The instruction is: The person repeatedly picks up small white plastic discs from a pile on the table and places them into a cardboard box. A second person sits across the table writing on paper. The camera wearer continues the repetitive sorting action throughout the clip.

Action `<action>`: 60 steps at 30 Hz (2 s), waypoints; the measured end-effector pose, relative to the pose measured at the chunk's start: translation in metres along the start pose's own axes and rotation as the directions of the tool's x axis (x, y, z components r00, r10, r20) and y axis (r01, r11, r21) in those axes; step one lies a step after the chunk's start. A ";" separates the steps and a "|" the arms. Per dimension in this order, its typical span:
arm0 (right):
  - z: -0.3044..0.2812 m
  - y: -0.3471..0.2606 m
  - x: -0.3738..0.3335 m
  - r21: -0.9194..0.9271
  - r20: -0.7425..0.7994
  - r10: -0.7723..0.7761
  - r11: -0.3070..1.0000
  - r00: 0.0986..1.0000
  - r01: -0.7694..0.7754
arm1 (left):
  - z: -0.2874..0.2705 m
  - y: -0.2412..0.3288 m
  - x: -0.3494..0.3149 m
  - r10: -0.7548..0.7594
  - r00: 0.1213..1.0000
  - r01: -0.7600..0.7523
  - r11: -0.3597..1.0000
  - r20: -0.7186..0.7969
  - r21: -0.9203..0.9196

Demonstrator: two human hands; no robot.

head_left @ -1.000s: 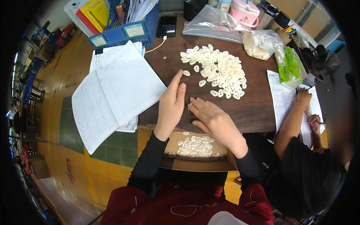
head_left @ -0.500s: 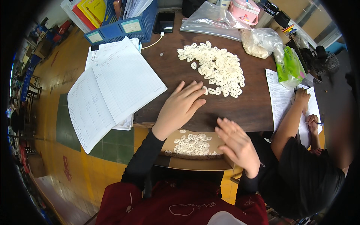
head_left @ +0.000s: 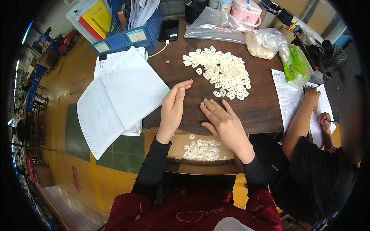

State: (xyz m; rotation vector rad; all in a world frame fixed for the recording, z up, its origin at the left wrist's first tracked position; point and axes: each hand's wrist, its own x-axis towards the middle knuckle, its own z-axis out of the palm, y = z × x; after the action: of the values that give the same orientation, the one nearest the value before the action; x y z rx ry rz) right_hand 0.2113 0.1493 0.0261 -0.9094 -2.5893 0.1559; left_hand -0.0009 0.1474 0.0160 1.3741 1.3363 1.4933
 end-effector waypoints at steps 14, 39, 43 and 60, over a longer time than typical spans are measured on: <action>-0.063 -0.005 -0.040 0.133 0.097 -0.013 0.991 0.995 0.000 | 0.031 -0.011 0.011 0.224 0.792 -0.538 0.696 0.568 0.475; -0.057 -0.014 -0.068 0.497 0.233 -0.141 0.868 0.962 0.007 | 0.046 -0.019 0.044 0.258 0.845 -0.520 0.605 0.469 0.604; -0.065 -0.008 -0.065 0.465 0.162 0.001 0.882 0.987 -0.077 | 0.036 -0.021 0.036 0.123 0.824 -0.490 0.645 0.553 0.586; -0.019 0.010 0.009 0.201 0.009 0.014 0.980 1.000 -0.015 | -0.017 -0.004 0.005 0.067 0.930 -0.165 0.954 0.362 0.249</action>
State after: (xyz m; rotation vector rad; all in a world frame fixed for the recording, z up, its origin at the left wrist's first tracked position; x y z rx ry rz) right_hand 0.2180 0.1623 0.0439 -0.8552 -2.5182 0.4177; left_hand -0.0188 0.1491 0.0149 1.8296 1.2804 1.0899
